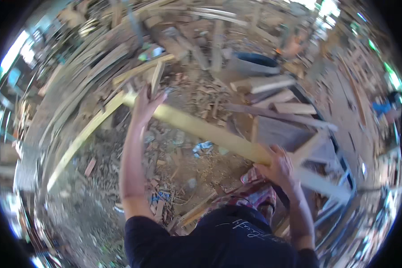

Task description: Cutting pieces of wood using a hand saw at a workbench in a woodworking workshop.

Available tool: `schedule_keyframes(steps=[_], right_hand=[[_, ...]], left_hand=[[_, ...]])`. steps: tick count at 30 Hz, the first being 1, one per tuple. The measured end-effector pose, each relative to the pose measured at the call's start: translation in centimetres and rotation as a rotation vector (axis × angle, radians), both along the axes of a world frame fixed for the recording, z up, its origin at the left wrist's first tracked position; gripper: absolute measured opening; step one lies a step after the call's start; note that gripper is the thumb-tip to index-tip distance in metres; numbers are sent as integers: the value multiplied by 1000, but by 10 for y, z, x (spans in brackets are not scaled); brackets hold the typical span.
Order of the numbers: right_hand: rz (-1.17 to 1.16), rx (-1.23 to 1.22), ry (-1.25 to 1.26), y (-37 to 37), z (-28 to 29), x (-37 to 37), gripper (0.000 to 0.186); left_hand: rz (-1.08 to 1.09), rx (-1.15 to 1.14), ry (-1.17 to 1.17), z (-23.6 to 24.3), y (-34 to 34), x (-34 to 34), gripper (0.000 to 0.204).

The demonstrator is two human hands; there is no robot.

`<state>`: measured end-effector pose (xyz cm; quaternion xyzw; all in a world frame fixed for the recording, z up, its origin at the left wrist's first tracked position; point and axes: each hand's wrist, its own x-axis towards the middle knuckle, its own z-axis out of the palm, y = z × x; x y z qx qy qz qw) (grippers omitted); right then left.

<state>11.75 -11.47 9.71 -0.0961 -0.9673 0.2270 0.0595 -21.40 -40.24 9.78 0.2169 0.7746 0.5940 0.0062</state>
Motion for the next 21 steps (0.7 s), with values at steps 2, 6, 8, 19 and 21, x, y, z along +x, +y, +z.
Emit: schedule_keyframes(steps=[2,6,8,19,21], right_hand=[[150,164,1,24,6,-5,58],[350,163,71,70,38,-11,56],[296,215,45,89,48,-11,55],[-410,278,439,140,15,46,66],[-683,86,514,134,-29,69,63]], left_hand=[[-125,-340,61,-16,-7,10,61],[-423,-530,-71,-26,25,70,59],[-582,-506,-160,-28,53,98,57],[-823,-249,-343,-56,166,165,31],[-818,-290,-320,-63,194,165,28]])
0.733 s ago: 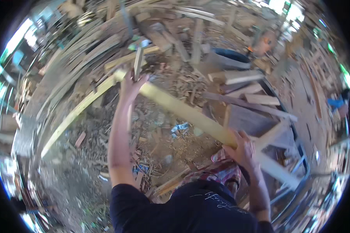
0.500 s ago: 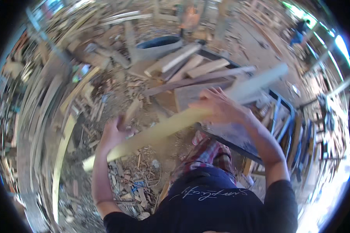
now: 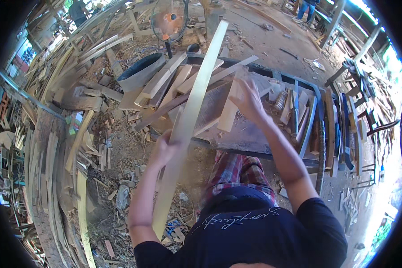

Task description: Cutting pieces of wood using a hand saw at a workbench in a woodworking workshop.

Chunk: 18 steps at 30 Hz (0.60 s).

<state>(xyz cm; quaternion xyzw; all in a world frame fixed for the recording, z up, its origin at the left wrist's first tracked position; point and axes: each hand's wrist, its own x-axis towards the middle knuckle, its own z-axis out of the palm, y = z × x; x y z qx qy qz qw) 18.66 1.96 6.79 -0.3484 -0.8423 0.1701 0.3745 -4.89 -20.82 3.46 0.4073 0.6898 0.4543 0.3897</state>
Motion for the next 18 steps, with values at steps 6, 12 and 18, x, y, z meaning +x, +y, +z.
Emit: schedule_keyframes(steps=[6,12,18], right_hand=[[-120,-909,276,-47,-84,34,49],[167,-1276,612,-48,-92,16,33],[120,-1287,590,-52,-96,6,29]], left_hand=[[-108,116,-51,-25,59,2,26],[-238,26,312,-9,95,25,32],[-250,-101,800,0,105,29,60]])
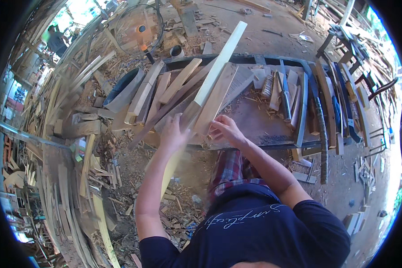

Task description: Cutting pieces of wood using a hand saw at a workbench in a woodworking workshop.

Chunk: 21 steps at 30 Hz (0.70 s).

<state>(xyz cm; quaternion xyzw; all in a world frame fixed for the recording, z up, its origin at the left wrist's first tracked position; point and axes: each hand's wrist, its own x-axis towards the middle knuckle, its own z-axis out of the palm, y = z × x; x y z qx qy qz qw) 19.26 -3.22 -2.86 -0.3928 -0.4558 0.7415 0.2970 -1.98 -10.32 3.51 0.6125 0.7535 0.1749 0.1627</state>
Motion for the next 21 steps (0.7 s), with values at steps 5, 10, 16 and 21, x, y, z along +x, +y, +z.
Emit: schedule_keyframes(steps=[5,10,16,21], right_hand=[[-93,72,77,4,1,-7,37],[-39,91,36,9,-7,-6,39],[-55,-94,195,-5,-5,0,47],[154,-312,267,-49,-4,4,54]], left_hand=[[-41,-189,171,6,12,-3,70],[-34,-192,197,8,41,-6,84],[68,-84,-148,-4,90,10,95],[66,-68,-15,-13,107,22,72]])
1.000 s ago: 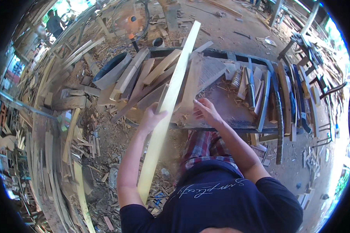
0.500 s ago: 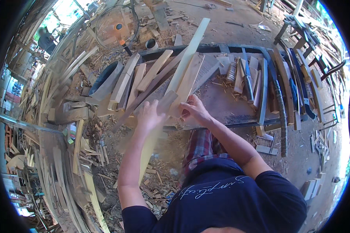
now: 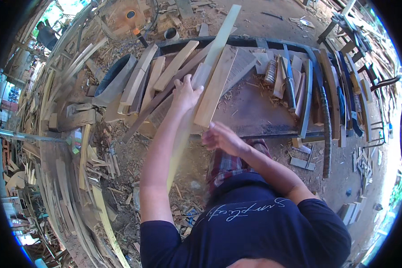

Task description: Cutting pieces of wood using a hand saw at a workbench in a woodworking workshop.

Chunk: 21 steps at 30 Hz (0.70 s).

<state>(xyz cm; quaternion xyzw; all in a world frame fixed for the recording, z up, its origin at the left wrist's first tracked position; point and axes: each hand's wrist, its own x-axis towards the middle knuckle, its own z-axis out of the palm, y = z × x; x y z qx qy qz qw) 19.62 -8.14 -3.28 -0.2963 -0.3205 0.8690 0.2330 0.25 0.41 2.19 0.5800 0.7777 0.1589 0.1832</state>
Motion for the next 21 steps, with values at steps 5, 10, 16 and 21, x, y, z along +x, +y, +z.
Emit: schedule_keyframes(steps=[5,10,16,21], right_hand=[[318,157,-2,-34,5,-35,60],[271,162,32,-39,6,-59,50],[175,155,55,-37,-7,-58,39],[131,211,73,-39,-4,-57,30]], left_hand=[[16,-35,-17,3,5,-9,54],[-80,33,-48,0,-19,-33,42],[-85,-176,-203,17,-101,-40,46],[-37,61,-62,15,-154,-10,59]])
